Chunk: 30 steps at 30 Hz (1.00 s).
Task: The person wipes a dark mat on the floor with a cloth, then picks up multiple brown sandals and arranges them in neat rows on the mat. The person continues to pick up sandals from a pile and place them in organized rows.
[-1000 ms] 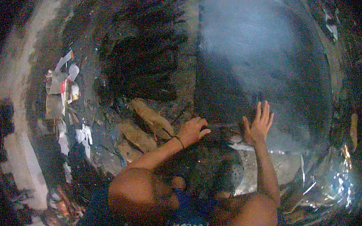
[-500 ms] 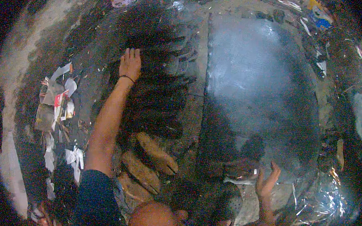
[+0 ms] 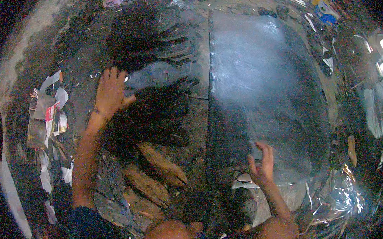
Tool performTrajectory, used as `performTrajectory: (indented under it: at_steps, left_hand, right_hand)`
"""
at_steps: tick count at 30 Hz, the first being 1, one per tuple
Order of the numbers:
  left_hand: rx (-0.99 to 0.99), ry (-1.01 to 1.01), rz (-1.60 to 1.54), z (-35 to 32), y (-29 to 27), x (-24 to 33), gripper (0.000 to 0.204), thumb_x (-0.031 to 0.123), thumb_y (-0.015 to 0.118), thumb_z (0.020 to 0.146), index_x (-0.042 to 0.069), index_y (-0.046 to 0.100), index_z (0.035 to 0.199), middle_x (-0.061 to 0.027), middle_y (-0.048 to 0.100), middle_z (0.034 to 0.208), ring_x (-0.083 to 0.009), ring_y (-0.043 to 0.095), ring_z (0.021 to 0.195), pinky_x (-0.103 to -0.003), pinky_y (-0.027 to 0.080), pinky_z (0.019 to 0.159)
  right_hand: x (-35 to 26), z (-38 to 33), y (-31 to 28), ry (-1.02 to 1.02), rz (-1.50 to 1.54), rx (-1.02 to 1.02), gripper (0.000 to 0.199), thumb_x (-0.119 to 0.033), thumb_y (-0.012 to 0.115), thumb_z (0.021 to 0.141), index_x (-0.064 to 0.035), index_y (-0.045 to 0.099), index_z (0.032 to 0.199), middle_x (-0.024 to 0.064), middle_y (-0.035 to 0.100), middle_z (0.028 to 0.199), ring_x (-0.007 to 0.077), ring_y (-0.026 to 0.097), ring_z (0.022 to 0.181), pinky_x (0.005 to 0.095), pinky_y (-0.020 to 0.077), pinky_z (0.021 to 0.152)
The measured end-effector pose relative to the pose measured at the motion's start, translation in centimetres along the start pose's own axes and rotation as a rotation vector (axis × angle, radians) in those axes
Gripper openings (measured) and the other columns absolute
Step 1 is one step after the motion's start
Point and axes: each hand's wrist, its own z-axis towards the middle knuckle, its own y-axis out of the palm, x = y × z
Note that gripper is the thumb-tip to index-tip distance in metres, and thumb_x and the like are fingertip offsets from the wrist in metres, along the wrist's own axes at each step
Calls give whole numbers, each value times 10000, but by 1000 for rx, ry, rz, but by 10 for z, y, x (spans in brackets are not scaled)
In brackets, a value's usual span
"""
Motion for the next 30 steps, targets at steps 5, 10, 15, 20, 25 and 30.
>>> performTrajectory:
  at_steps: [5,10,15,20,25,30]
  left_hand:
    - [-457,-101,-866,-89,-17,79,733,418,851,727,22,558,1269,-177,557,1252,-355,514,1199,-446,431,1038]
    - [-728,-210,-1926,-112,-59,241,453,354,703,942,28,614,1244,-126,634,1276,-259,602,1183,-394,491,1010]
    - [-682,-482,-2252,-89,-63,243,464,293,613,999,-24,532,1328,-144,630,1279,-248,620,1158,-384,502,999]
    - [-471,-691,-2446,-75,-29,262,410,253,633,993,-6,555,1302,-123,657,1224,-227,642,1115,-386,529,975]
    - [-602,-928,-2241,-114,31,301,358,209,660,982,12,574,1267,-94,675,1177,-195,666,1044,-385,558,915]
    - [-611,-820,-1911,-134,79,336,490,271,775,890,-28,604,1238,-85,691,1109,-155,664,959,-310,548,834]
  right_hand:
    - [-55,9,3,335,429,-453,492,-216,676,960,-31,488,1375,150,508,1375,295,537,1239,397,460,1028]
    - [-33,2,28,376,906,-462,659,-491,557,998,-21,446,1447,98,495,1439,232,467,1329,397,427,1069]
    - [-35,66,-69,554,976,-216,435,-259,736,923,-95,592,1298,29,705,1027,64,601,751,214,386,487]
    - [35,53,-88,580,1138,-176,662,-205,797,868,11,457,1394,139,664,1164,213,678,991,298,563,826]
    - [68,21,-46,778,1085,-262,574,-213,746,917,7,488,1379,106,653,1195,182,653,1039,320,547,879]
    - [152,-16,2,712,643,-180,632,-283,783,879,-34,511,1392,160,687,1150,237,666,1063,321,558,877]
